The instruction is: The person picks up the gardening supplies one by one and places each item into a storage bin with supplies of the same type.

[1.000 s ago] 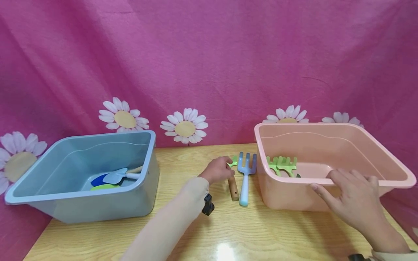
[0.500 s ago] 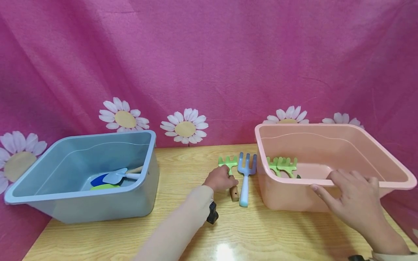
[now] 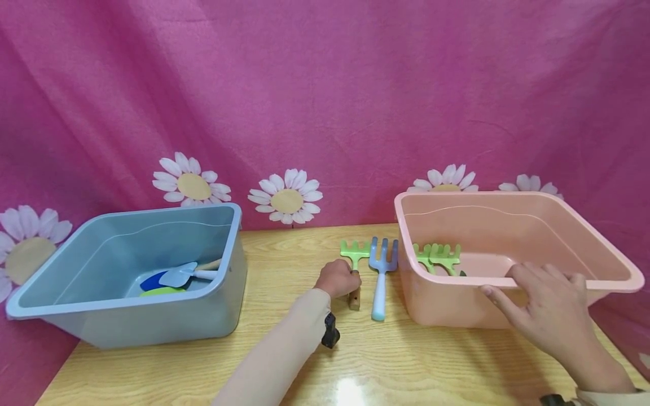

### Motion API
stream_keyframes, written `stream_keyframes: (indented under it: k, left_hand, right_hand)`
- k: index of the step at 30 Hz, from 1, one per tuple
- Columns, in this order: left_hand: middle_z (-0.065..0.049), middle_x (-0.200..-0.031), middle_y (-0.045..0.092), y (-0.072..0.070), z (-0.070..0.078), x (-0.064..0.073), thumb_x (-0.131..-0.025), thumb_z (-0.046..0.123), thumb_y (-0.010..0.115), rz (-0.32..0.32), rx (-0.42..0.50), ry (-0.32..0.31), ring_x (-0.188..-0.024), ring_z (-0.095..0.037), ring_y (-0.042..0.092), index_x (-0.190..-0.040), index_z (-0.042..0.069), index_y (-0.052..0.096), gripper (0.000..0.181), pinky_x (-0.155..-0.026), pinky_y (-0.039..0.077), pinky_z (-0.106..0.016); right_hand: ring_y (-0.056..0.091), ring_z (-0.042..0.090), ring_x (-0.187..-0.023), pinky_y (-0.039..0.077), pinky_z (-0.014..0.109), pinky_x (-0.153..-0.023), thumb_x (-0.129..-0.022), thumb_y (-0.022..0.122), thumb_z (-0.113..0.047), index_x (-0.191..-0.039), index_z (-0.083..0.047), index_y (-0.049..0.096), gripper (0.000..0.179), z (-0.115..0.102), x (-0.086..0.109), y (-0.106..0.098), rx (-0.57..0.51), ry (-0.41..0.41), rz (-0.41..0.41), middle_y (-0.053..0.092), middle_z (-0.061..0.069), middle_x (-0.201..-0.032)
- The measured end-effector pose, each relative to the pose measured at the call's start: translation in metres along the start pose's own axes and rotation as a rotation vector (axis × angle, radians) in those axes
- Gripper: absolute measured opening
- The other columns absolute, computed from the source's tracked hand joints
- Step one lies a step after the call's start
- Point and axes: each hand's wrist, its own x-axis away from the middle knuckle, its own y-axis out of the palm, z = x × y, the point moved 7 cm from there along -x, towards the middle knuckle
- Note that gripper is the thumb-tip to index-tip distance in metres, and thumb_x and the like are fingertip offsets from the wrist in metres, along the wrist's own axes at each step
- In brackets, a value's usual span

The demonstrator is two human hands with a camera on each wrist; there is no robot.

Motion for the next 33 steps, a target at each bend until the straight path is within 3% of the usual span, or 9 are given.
stream_keyframes:
  k: [5, 10, 15, 17, 19, 20, 23, 28, 33]
  left_hand:
    - [0.003, -0.046, 0.042, -0.003, -0.007, -0.001, -0.078, 0.013, 0.061, -0.057, 0.064, -0.031, -0.045, -0.014, 0.043, -0.048, 0.018, 0.039, 0.038, -0.043, 0.032, -0.026]
    - [0.005, -0.044, 0.036, -0.010, -0.008, 0.000, -0.079, 0.008, 0.058, -0.144, 0.197, 0.035, -0.041, -0.011, 0.036, -0.047, 0.018, 0.037, 0.040, -0.043, 0.030, -0.024]
    - [0.003, -0.066, 0.042, -0.013, -0.016, 0.001, -0.085, 0.008, 0.059, -0.217, 0.376, 0.048, -0.050, -0.010, 0.036, -0.090, 0.006, 0.054, 0.007, -0.049, 0.033, -0.024]
    - [-0.002, -0.085, 0.055, -0.012, -0.024, 0.000, -0.088, 0.011, 0.061, -0.254, 0.432, 0.026, -0.061, -0.012, 0.049, -0.123, 0.004, 0.050, 0.037, -0.059, 0.044, -0.026]
    - [-0.008, -0.100, 0.062, -0.011, -0.031, -0.002, -0.090, 0.011, 0.062, -0.306, 0.486, 0.003, -0.072, -0.015, 0.057, -0.129, 0.004, 0.049, 0.042, -0.068, 0.050, -0.030]
    - [-0.011, -0.118, 0.060, -0.012, -0.035, -0.002, -0.090, 0.013, 0.063, -0.327, 0.495, -0.008, -0.082, -0.017, 0.061, -0.144, 0.005, 0.039, 0.059, -0.076, 0.053, -0.032]
    - [-0.017, -0.146, 0.048, -0.012, -0.041, -0.003, -0.090, 0.013, 0.063, -0.401, 0.524, -0.006, -0.102, -0.025, 0.065, -0.151, 0.009, 0.035, 0.067, -0.090, 0.054, -0.038]
    - [-0.020, -0.151, 0.044, -0.013, -0.047, -0.001, -0.090, 0.012, 0.063, -0.478, 0.566, 0.021, -0.114, -0.033, 0.065, -0.156, 0.016, 0.030, 0.073, -0.093, 0.055, -0.043]
    - [-0.019, -0.147, 0.049, -0.012, -0.052, -0.002, -0.089, 0.010, 0.066, -0.479, 0.617, 0.020, -0.104, -0.027, 0.067, -0.155, 0.016, 0.032, 0.075, -0.082, 0.057, -0.040]
  right_hand:
    - [0.046, 0.019, -0.064, 0.022, 0.046, -0.068, -0.076, 0.076, -0.053, -0.072, -0.026, 0.051, 0.037, 0.000, 0.000, -0.001, 0.011, -0.011, 0.000, 0.035, -0.013, -0.059]
    - [0.047, 0.023, -0.063, 0.023, 0.048, -0.067, -0.076, 0.075, -0.055, -0.070, -0.024, 0.049, 0.041, -0.002, -0.002, -0.003, 0.022, -0.027, 0.014, 0.036, -0.011, -0.058]
    - [0.047, 0.022, -0.063, 0.023, 0.048, -0.067, -0.075, 0.076, -0.052, -0.069, -0.025, 0.049, 0.039, -0.001, -0.001, -0.002, 0.020, -0.016, 0.008, 0.038, -0.011, -0.059]
    - [0.047, 0.022, -0.063, 0.023, 0.047, -0.067, -0.074, 0.077, -0.051, -0.070, -0.025, 0.050, 0.038, -0.001, -0.001, -0.002, 0.020, -0.015, 0.009, 0.038, -0.011, -0.059]
    - [0.046, 0.021, -0.063, 0.022, 0.046, -0.066, -0.073, 0.078, -0.049, -0.070, -0.025, 0.049, 0.038, -0.001, 0.000, -0.001, 0.020, -0.016, 0.011, 0.038, -0.011, -0.060]
    - [0.046, 0.021, -0.063, 0.022, 0.046, -0.066, -0.073, 0.078, -0.049, -0.070, -0.025, 0.049, 0.038, -0.001, 0.000, -0.001, 0.019, -0.015, 0.010, 0.037, -0.011, -0.060]
    - [0.046, 0.019, -0.063, 0.022, 0.046, -0.067, -0.073, 0.078, -0.049, -0.069, -0.025, 0.049, 0.038, -0.002, 0.000, -0.002, 0.014, -0.014, 0.013, 0.036, -0.012, -0.060]
    - [0.045, 0.018, -0.063, 0.022, 0.046, -0.067, -0.074, 0.078, -0.050, -0.070, -0.026, 0.049, 0.038, -0.001, 0.000, -0.002, 0.009, -0.009, 0.014, 0.036, -0.012, -0.060]
    - [0.046, 0.019, -0.064, 0.022, 0.046, -0.067, -0.073, 0.078, -0.049, -0.071, -0.026, 0.050, 0.037, -0.001, 0.000, -0.001, 0.014, -0.014, 0.011, 0.038, -0.011, -0.061]
